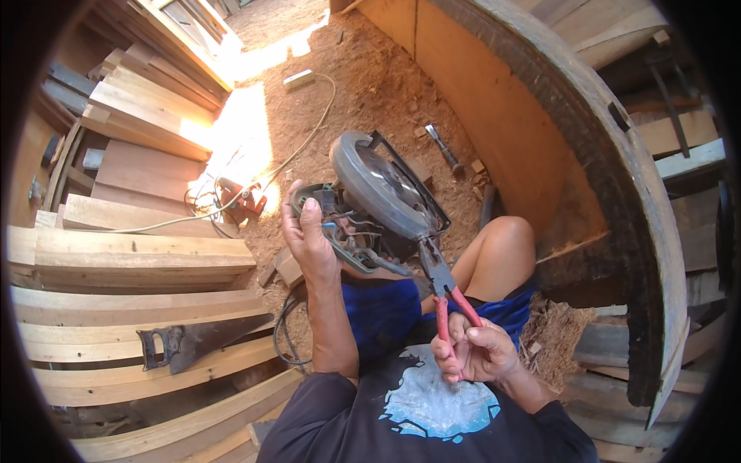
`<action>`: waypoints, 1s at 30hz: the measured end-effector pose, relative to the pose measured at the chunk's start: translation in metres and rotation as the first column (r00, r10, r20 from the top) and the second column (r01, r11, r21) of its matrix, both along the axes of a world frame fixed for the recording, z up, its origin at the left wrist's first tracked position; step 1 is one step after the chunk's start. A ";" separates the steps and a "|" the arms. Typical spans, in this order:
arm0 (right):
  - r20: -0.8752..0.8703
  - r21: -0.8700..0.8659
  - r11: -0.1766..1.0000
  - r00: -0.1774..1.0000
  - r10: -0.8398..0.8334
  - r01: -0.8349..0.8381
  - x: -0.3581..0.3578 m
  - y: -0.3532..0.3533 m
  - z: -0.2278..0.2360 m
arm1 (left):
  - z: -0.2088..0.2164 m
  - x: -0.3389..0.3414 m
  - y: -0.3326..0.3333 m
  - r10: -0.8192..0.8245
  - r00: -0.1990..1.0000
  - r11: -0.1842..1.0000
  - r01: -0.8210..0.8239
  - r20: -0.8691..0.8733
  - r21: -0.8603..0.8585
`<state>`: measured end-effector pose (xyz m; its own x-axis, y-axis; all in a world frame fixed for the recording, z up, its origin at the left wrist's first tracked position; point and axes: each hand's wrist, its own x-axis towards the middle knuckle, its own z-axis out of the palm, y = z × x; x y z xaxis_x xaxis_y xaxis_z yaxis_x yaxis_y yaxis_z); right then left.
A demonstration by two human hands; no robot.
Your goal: The person repairs a circular saw by using pliers and a screwdriver to manipulate wires and components while sitting on the floor near stacks of lumber.
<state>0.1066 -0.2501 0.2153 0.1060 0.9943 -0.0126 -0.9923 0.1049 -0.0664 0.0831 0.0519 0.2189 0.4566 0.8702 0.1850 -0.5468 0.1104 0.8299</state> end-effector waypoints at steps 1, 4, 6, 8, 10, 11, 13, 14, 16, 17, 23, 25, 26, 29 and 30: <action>-0.004 0.002 1.000 1.000 -0.005 0.005 0.002 -0.002 0.001 | 0.000 0.000 0.000 0.000 1.000 1.000 0.000 -0.003 -0.008; 0.206 -0.143 0.990 0.978 0.040 -0.010 0.017 -0.005 0.025 | -0.002 -0.003 0.005 -0.011 1.000 1.000 0.011 -0.001 0.018; 0.582 -0.366 0.916 0.808 0.089 0.163 0.022 -0.006 0.050 | -0.003 -0.002 0.004 -0.016 1.000 1.000 0.015 0.008 0.017; 0.656 -0.397 0.894 0.745 0.118 0.207 0.022 -0.009 0.059 | -0.003 -0.001 0.002 -0.022 1.000 1.000 0.022 0.014 0.015; 0.805 -0.438 0.847 0.551 0.221 0.300 0.024 -0.010 0.068 | -0.003 0.000 0.000 -0.042 0.999 0.999 0.041 0.022 0.036; 0.804 -0.438 0.848 0.551 0.222 0.297 0.027 -0.010 0.074 | -0.002 -0.001 -0.001 -0.039 0.999 0.999 0.039 0.021 0.036; 0.833 -0.520 0.815 0.366 0.416 0.257 0.035 -0.009 0.083 | -0.002 -0.003 -0.001 -0.031 0.999 0.999 0.031 0.006 0.030; 0.833 -0.520 0.814 0.365 0.416 0.259 0.036 -0.010 0.080 | 0.000 -0.003 -0.002 -0.033 0.999 0.999 0.033 0.007 0.029; 0.755 -0.518 0.839 0.551 0.356 0.167 0.035 -0.013 0.063 | 0.001 -0.003 -0.003 -0.014 1.000 1.000 0.015 -0.013 0.028; 0.755 -0.519 0.838 0.550 0.356 0.170 0.031 -0.013 0.054 | 0.002 -0.002 -0.003 -0.016 1.000 0.999 0.017 -0.012 0.027; -0.002 -0.031 0.999 1.000 -0.027 0.027 -0.005 0.000 0.006 | 0.000 0.000 -0.002 -0.025 1.000 0.999 0.025 0.011 0.034; 0.008 -0.019 1.000 1.000 -0.024 0.024 -0.001 -0.004 -0.005 | -0.001 0.002 -0.002 -0.029 1.000 0.999 0.028 0.011 0.032; 0.018 -0.003 1.000 1.000 -0.007 0.007 0.001 -0.004 -0.006 | 0.000 -0.001 0.000 -0.025 1.000 0.999 0.025 0.006 0.036; 0.384 -0.273 0.961 0.920 0.078 0.033 0.019 -0.011 0.027 | -0.002 -0.004 0.003 -0.019 1.000 0.999 0.018 0.014 0.044; 0.386 -0.276 0.961 0.919 0.079 0.033 0.022 -0.014 0.033 | -0.002 -0.004 0.003 -0.028 1.000 0.999 0.027 0.014 0.047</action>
